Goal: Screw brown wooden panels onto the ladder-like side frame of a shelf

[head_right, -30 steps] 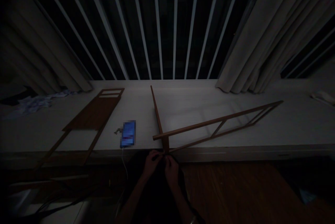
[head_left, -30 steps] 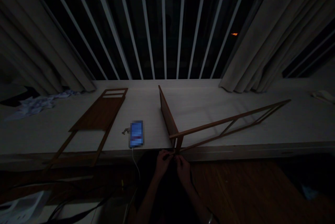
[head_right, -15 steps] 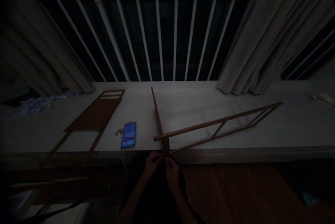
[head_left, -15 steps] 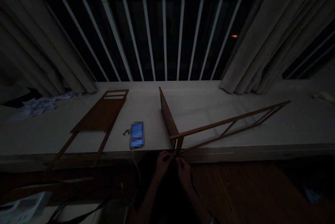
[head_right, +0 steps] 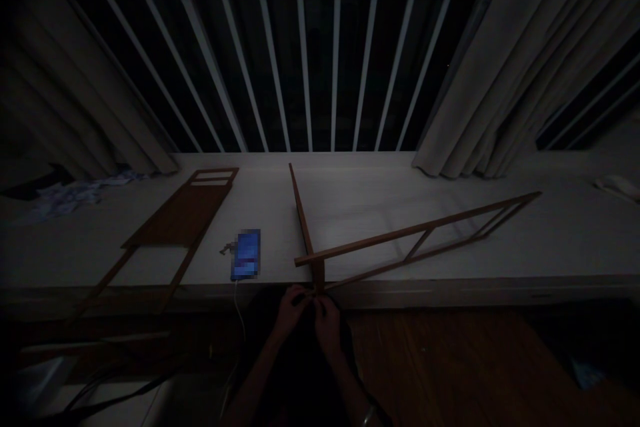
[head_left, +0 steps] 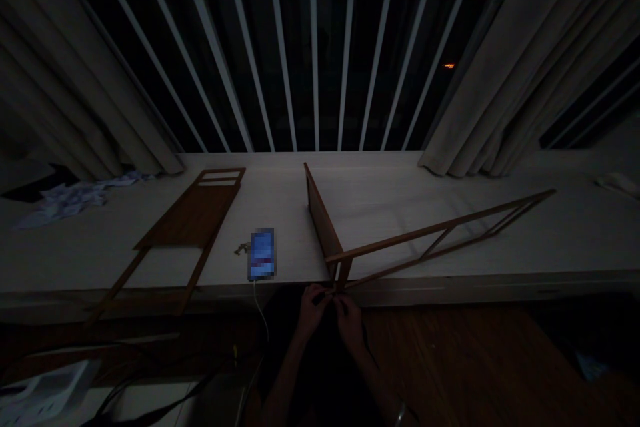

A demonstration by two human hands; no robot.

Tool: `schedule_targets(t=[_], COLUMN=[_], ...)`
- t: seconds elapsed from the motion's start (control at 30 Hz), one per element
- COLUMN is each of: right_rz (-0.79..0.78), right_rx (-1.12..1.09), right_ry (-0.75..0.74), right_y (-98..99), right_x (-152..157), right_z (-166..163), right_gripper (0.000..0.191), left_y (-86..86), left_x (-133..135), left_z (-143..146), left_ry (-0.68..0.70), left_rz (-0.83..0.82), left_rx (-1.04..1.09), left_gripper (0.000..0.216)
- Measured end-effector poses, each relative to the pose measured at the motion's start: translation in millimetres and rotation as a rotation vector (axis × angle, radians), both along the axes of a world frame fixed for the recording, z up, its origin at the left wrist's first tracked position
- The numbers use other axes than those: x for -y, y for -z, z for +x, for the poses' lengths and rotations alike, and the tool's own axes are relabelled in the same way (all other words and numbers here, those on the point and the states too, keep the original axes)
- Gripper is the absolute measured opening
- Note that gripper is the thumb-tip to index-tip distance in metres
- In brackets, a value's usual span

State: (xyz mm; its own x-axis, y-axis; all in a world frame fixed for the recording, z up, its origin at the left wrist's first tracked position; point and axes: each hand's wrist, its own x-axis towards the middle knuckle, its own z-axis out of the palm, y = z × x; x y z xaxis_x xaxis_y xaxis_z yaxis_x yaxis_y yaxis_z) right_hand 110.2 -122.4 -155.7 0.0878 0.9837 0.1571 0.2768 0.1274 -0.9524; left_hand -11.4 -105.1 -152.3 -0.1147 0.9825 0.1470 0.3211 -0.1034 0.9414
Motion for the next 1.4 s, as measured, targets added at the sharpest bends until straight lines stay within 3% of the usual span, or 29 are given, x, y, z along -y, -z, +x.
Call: schedule_targets(t=[0.93, 1.4], right_rz=[-0.03, -0.035], right_rx=[0.006, 0.041], right_ry=[0.002, -0.005], right_y=[-2.6, 6.4], right_x=[3.6, 2.1], right_z=[-0.6, 1.8], right_gripper=[0.033, 0.032], left_y=[2.0, 5.0], left_x=[0.6, -0.1], left_z=[-0.3, -0.8], left_ry=[-0.011, 0.001], left_rz=[-0.016, -0.039], left_rx=[0.001, -0.006], left_gripper=[0.022, 0.022])
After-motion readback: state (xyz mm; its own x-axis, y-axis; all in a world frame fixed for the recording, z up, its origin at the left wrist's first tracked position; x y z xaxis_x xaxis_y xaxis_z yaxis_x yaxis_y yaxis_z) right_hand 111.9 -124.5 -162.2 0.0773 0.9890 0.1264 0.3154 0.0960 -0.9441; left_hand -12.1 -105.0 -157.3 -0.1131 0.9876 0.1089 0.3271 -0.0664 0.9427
